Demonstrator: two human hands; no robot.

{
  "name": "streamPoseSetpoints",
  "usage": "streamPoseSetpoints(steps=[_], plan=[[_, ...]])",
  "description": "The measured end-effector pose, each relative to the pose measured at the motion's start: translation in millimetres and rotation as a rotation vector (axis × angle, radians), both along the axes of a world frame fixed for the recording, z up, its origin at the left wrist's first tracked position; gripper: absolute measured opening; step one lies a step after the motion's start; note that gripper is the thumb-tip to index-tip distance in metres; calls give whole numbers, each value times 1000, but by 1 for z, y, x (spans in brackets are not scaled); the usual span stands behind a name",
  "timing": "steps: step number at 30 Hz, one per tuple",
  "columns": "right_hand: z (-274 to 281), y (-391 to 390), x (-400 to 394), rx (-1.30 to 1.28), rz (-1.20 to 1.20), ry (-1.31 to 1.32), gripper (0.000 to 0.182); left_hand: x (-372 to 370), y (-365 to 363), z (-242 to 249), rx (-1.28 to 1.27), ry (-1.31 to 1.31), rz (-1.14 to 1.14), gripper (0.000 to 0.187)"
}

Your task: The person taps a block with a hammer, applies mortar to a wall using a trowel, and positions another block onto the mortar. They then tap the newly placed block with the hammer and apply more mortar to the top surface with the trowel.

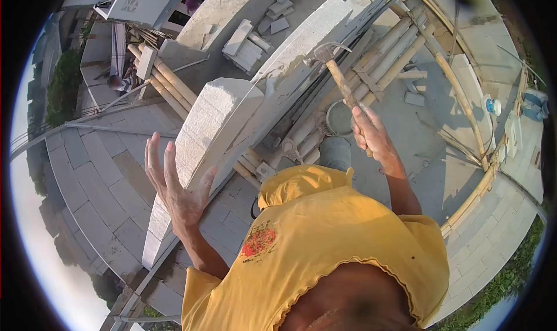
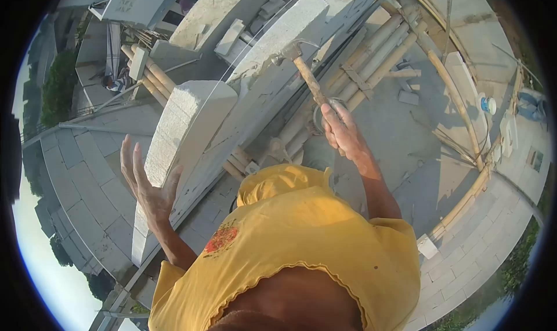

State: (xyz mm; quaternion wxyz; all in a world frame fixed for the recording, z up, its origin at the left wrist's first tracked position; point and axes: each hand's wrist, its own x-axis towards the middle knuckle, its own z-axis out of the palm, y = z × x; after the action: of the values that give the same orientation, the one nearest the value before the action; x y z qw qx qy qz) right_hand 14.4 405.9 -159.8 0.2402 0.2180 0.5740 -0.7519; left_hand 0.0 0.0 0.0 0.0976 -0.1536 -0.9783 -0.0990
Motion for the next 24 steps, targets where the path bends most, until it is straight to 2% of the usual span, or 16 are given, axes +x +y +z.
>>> streamPoseSetpoints(steps=[2, 3, 5, 8, 11, 12, 15, 20, 23, 24], plan=[[-11, 11, -30, -59, 13, 64, 76, 2, -3, -35, -161, -196, 292, 119], [41, -22, -10, -65, -21, -16, 73, 25, -48, 5, -161, -363, 331, 120], [38, -29, -50, -94, -95, 67, 68, 28, -74, -14, -136, -454, 415, 121], [22, -49, -82, -145, -249, 119, 69, 33, -93, -27, -42, -400, 396, 115], [34, -78, -72, -99, 13, 69, 69, 34, -96, -26, -44, -367, 352, 107], [42, -82, -64, -74, 245, -38, 70, 33, -97, -24, -36, -370, 337, 106], [45, -77, -53, -30, 381, -22, 70, 31, -101, -25, -40, -365, 308, 104], [25, -88, -65, -135, -207, 111, 65, 37, -104, -27, 0, -354, 305, 106], [44, -100, -49, -60, 370, -80, 65, 33, -106, -27, 17, -331, 300, 105], [52, -107, -43, -60, 356, -87, 65, 35, -107, -27, 12, -334, 297, 105]])
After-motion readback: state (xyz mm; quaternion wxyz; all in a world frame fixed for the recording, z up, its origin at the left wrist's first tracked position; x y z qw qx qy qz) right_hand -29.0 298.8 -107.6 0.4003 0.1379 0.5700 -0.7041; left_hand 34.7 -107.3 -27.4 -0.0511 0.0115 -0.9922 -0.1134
